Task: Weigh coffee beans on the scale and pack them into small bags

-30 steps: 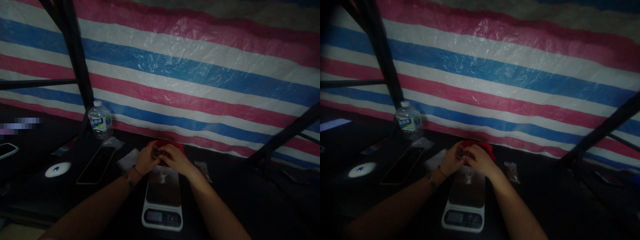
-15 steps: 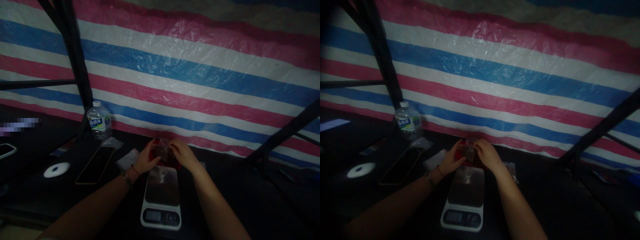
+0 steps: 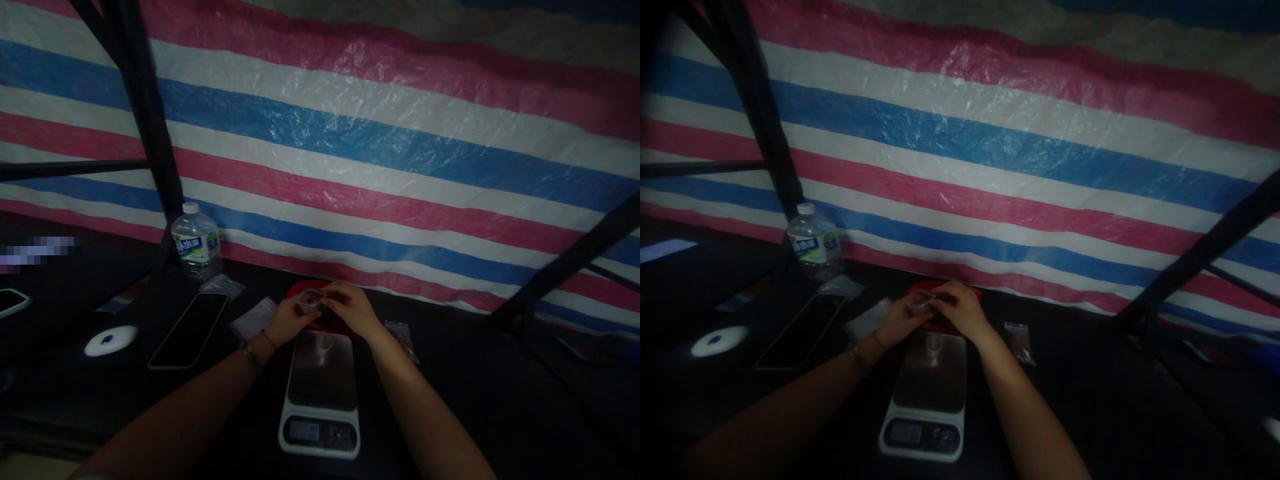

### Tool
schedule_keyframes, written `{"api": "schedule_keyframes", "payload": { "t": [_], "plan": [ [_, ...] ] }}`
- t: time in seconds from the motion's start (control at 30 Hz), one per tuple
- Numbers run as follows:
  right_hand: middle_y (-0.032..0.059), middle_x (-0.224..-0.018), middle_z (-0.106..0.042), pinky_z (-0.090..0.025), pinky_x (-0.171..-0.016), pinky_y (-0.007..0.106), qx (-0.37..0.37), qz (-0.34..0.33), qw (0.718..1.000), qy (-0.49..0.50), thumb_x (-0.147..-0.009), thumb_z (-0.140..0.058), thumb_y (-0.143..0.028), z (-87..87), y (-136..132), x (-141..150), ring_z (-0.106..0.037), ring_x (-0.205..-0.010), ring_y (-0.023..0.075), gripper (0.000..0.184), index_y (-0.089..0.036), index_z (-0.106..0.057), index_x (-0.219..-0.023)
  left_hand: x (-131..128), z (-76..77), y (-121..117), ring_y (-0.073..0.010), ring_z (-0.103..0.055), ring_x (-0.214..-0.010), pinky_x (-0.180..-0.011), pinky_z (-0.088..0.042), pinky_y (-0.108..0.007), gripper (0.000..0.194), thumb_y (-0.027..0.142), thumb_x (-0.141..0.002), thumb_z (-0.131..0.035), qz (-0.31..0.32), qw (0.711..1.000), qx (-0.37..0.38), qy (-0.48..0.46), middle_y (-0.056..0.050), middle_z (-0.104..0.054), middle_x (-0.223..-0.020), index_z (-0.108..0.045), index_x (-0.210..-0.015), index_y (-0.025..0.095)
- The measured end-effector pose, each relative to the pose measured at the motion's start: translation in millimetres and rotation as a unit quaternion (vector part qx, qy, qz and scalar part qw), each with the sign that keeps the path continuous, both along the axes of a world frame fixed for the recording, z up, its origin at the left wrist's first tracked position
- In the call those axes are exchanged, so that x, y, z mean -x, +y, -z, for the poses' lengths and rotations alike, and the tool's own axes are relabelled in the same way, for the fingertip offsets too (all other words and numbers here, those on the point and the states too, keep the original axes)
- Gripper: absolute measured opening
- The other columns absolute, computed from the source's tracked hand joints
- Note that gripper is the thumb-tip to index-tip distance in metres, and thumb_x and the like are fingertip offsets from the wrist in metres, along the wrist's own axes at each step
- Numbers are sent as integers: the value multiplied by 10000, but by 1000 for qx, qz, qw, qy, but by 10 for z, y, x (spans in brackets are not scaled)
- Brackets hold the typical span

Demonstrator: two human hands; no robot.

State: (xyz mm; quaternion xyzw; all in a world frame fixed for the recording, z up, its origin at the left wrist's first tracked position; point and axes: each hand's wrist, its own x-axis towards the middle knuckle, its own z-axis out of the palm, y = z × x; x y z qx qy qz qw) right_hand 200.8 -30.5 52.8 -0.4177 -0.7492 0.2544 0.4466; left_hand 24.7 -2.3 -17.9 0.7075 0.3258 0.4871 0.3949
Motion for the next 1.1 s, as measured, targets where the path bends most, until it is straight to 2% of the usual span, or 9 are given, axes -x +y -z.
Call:
{"api": "schedule_keyframes", "payload": {
  "t": [0.13,0.2,0.3,0.4,0.53,0.67,0.73,0.87,1.1],
  "plan": [
    [46,-917,-696,-488,-790,309,3,-15,1000,15,-771,-686,-283,-3,10,13,-633,-858,177,141,-203,-711,-883,8,40,5,-221,-691,-877,-852,-553,-392,254,279,-719,-725,-12,1000,15,24,-75,-741,-946,-695,-934,148],
    [41,-870,-702,-483,-784,306,6,9,1000,9,-775,-671,-278,-3,13,13,-631,-830,174,103,-200,-711,-828,17,61,10,-212,-690,-855,-832,-559,-380,237,285,-743,-701,-14,1000,-1,26,-67,-739,-930,-689,-939,153],
    [33,-826,-701,-474,-765,296,4,69,998,11,-789,-645,-296,9,28,-2,-626,-795,169,117,-197,-708,-795,22,72,17,-213,-678,-913,-858,-548,-375,315,299,-751,-691,-27,999,-34,7,-74,-726,-996,-664,-1032,158],
    [24,-802,-699,-471,-727,286,23,89,996,17,-781,-646,-332,11,45,-25,-624,-761,169,148,-197,-705,-791,12,20,13,-214,-673,-933,-863,-546,-373,318,357,-792,-643,-47,998,-36,-29,-86,-722,-1018,-665,-1038,158],
    [24,-802,-706,-475,-725,294,43,96,994,27,-778,-630,-335,-44,36,-65,-627,-753,176,165,-193,-706,-811,-7,-214,-34,-186,-686,-817,-768,-569,-317,300,421,-824,-587,-93,994,-12,-64,-71,-735,-889,-691,-902,151],
    [26,-776,-698,-479,-701,291,49,102,991,66,-765,-640,-348,-167,-36,-112,-626,-740,180,174,-185,-698,-786,-8,-528,-89,-174,-680,-755,-720,-567,-285,267,416,-760,-668,-92,995,-5,-49,-52,-739,-817,-715,-805,157],
    [27,-755,-692,-485,-682,288,50,108,990,79,-751,-651,-350,-246,-94,-124,-623,-717,179,172,-183,-690,-763,-4,-645,-104,-173,-676,-711,-680,-565,-280,288,428,-727,-703,-92,994,21,-60,-52,-740,-788,-722,-803,151],
    [33,-774,-696,-498,-703,296,23,136,987,85,-732,-657,-336,-390,-211,-121,-623,-716,177,152,-188,-687,-747,17,-783,-154,-179,-672,-663,-635,-562,-286,359,473,-686,-734,-65,991,68,-92,-67,-742,-767,-734,-804,134],
    [24,-718,-671,-484,-613,271,55,95,987,118,-739,-666,-373,-431,-522,-81,-607,-659,165,183,-191,-671,-738,49,-976,-521,-178,-684,-696,-659,-574,-283,252,407,-729,-708,-61,994,24,-86,-44,-747,-793,-736,-814,171]
  ]
}}
